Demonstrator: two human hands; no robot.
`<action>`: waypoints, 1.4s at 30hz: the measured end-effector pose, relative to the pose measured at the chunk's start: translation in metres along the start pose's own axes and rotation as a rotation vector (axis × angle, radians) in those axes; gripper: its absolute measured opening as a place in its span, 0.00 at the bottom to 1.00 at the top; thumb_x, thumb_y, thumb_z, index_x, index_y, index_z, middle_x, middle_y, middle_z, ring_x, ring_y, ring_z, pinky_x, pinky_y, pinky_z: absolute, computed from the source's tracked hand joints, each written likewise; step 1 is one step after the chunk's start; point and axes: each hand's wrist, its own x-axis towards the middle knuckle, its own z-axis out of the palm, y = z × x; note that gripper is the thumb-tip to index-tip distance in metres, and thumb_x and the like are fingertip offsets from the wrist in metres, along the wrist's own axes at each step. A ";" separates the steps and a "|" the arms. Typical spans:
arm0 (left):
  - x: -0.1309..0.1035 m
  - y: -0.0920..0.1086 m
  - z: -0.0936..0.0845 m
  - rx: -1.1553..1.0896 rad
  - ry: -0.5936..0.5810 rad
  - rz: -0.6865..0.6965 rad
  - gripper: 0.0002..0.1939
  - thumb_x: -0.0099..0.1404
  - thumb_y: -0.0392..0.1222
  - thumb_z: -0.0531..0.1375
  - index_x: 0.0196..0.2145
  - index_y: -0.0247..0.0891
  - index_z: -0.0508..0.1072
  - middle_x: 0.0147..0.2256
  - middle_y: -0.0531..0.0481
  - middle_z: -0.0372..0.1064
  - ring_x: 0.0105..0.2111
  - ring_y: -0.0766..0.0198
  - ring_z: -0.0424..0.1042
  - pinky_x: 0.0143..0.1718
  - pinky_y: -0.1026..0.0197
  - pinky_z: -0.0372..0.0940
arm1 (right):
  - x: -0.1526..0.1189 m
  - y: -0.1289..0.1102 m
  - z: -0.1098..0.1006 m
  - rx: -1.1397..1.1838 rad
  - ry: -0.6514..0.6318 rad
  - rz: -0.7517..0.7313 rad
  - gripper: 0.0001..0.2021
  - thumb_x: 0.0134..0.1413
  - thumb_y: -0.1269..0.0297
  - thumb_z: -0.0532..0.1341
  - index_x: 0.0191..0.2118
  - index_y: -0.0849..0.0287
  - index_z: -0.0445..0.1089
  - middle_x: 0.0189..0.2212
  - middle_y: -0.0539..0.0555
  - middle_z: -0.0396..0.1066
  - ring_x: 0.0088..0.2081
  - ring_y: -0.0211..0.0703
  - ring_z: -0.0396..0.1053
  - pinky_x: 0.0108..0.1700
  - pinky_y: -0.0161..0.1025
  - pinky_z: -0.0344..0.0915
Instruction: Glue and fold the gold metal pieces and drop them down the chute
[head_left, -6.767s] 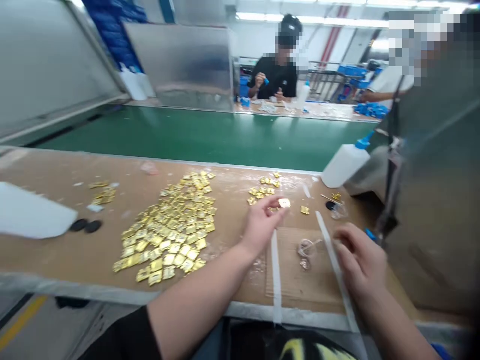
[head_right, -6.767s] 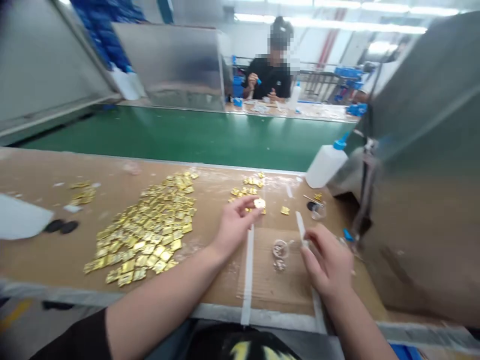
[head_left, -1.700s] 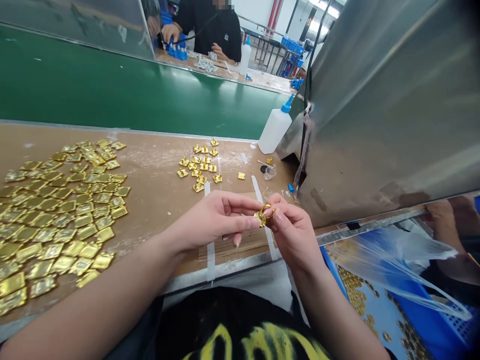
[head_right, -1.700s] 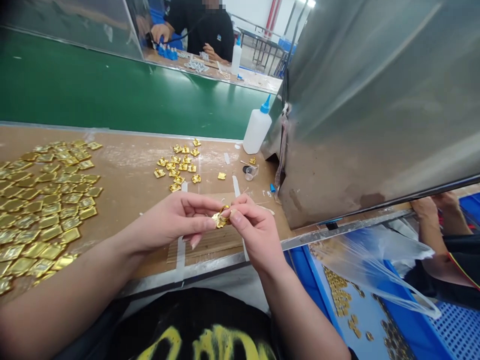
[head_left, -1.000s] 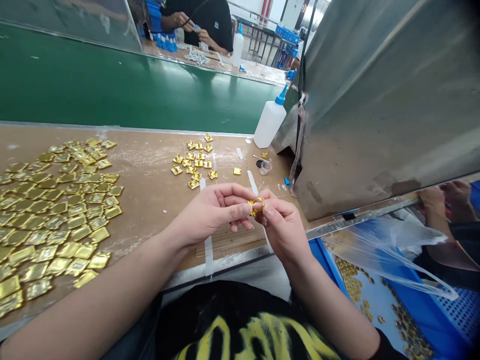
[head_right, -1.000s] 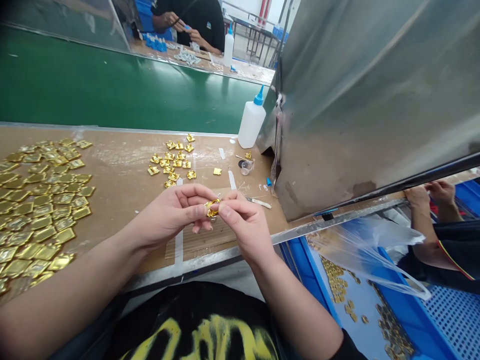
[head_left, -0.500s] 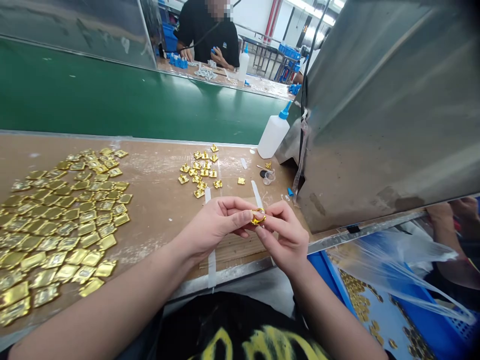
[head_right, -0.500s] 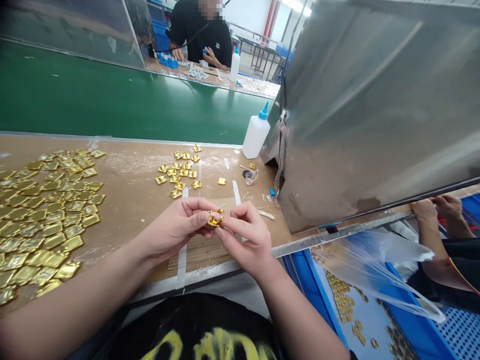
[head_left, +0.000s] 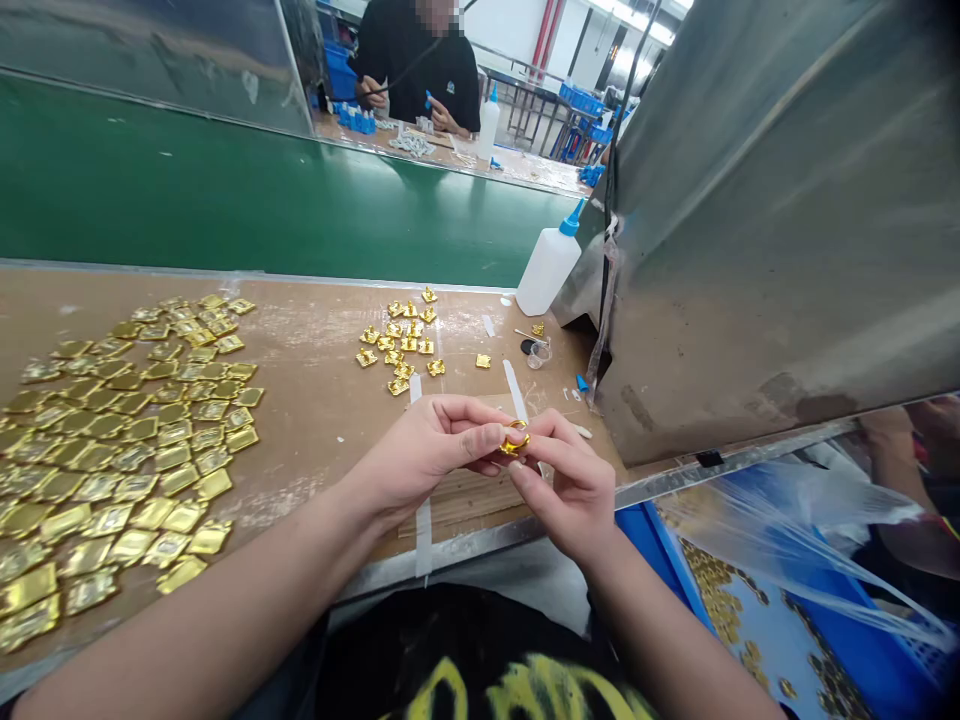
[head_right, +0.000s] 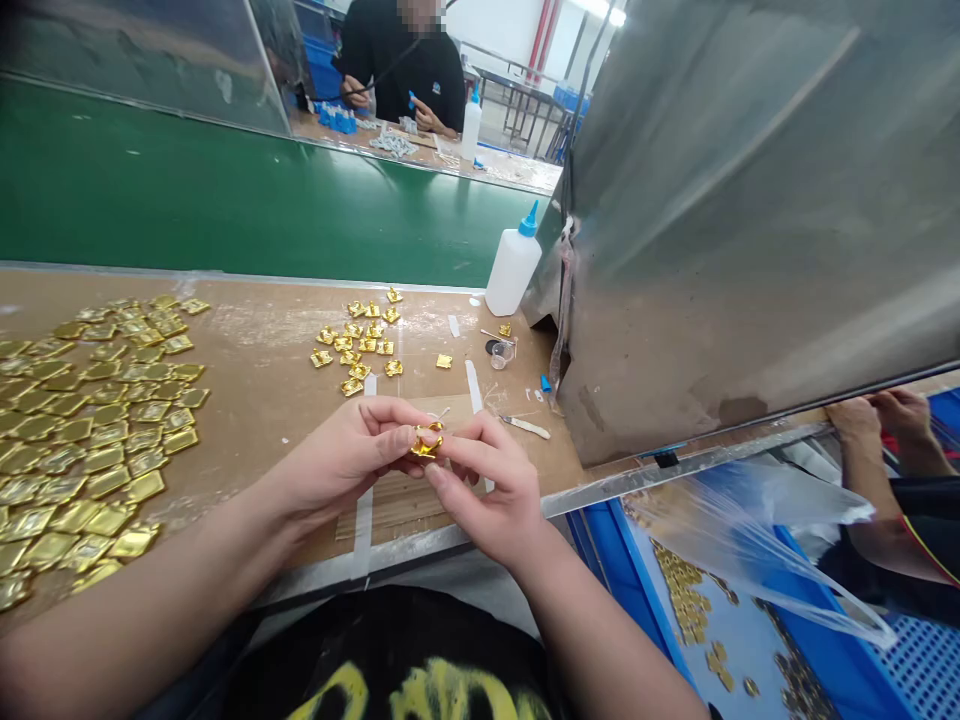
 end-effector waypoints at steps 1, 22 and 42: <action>-0.001 0.001 0.001 0.018 0.003 0.011 0.16 0.57 0.48 0.80 0.38 0.37 0.86 0.35 0.44 0.84 0.33 0.64 0.81 0.36 0.66 0.75 | -0.001 0.000 -0.002 0.005 -0.013 0.011 0.22 0.65 0.69 0.66 0.61 0.40 0.77 0.38 0.55 0.71 0.37 0.44 0.67 0.36 0.42 0.68; -0.019 0.017 0.014 0.727 -0.025 0.540 0.15 0.63 0.36 0.75 0.46 0.52 0.86 0.41 0.55 0.84 0.38 0.65 0.82 0.44 0.67 0.75 | -0.008 0.002 -0.004 0.395 0.132 0.263 0.07 0.66 0.59 0.68 0.36 0.54 0.79 0.32 0.51 0.67 0.36 0.42 0.65 0.41 0.41 0.61; 0.002 0.006 -0.004 -0.149 0.141 -0.042 0.25 0.52 0.40 0.82 0.47 0.38 0.83 0.39 0.46 0.83 0.35 0.62 0.84 0.34 0.69 0.80 | -0.021 0.024 -0.024 0.070 0.327 0.309 0.12 0.70 0.58 0.64 0.35 0.57 0.76 0.24 0.47 0.65 0.28 0.36 0.61 0.34 0.36 0.58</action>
